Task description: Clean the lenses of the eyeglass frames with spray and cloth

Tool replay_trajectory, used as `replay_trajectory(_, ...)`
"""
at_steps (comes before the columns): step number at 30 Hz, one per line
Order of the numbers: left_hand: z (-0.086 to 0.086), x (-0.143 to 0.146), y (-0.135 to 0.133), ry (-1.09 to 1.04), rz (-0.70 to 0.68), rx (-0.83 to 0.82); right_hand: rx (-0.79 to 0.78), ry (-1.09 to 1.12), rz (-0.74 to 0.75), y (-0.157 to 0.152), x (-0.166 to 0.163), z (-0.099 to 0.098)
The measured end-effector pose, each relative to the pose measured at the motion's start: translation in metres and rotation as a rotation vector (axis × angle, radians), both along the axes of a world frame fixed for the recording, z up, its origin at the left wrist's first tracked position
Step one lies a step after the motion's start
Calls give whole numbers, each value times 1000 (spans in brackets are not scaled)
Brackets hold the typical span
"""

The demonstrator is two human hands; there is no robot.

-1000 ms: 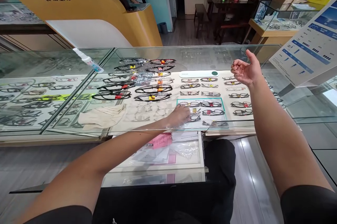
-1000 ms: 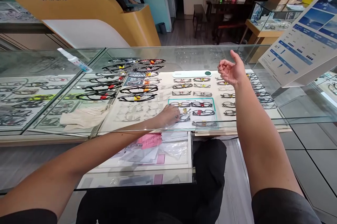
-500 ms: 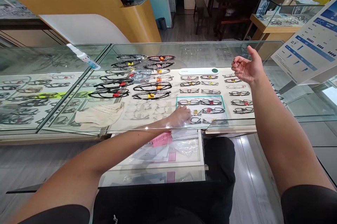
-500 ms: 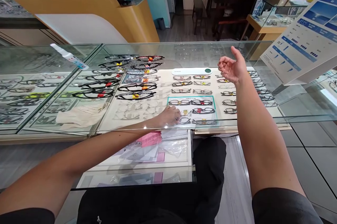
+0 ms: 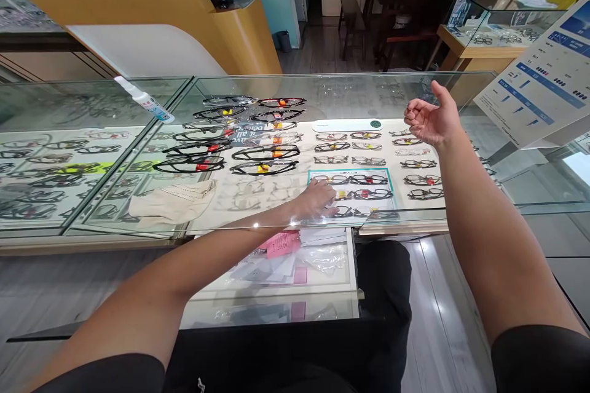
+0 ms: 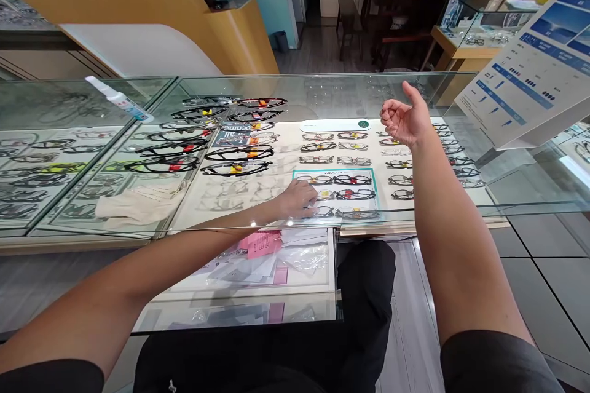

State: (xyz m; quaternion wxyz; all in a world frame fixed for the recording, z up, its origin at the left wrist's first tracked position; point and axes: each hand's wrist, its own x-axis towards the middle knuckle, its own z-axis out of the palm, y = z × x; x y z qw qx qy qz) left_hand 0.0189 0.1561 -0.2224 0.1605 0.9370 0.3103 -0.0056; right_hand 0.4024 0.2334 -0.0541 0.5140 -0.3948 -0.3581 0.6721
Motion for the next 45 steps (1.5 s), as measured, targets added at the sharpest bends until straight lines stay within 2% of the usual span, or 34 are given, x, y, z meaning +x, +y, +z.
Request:
replay_trajectory(6, 6, 0, -9, 29, -45, 92, 5, -4, 1, -1, -1, 0)
replay_trajectory(11, 25, 0, -22, 125, -50, 139, 16, -1, 8, -3, -1, 1)
replay_trajectory(15, 53, -3, -50, 177, -42, 129, 32, -12, 17, -2, 1, -2)
replay_trajectory(19, 90, -21, -93, 113, -50, -62, 51, -50, 24, -6, 1, 1)
replay_trajectory(22, 119, -46, -124, 54, -49, -262, 113, -77, 22, -18, -15, 16)
replay_trajectory(24, 138, -67, -139, 23, -26, -326, 184, -114, 42, -35, -41, 31)
replay_trajectory(27, 161, -101, -153, -69, 82, -338, 376, -253, 161, -78, -106, 49)
replay_trajectory(30, 176, -130, -158, -216, 279, -328, 756, -585, 241, -137, -184, 48)
replay_trajectory(33, 179, -148, -164, -488, 486, -279, 1336, -979, 313, -190, -247, 31)
replay_trajectory(35, 177, -154, -172, -703, 568, -208, 1698, -1111, 397, -211, -270, 15)
replay_trajectory(37, 173, -158, -181, -851, 576, -138, 1947, -1177, 408, -220, -282, 0)
replay_trajectory(40, 167, -163, -195, -934, 537, -103, 2108, -1247, 398, -218, -287, -17)
replay_trajectory(45, 162, -171, -208, -989, 592, -58, 2132, -1278, 416, -216, -294, -29)
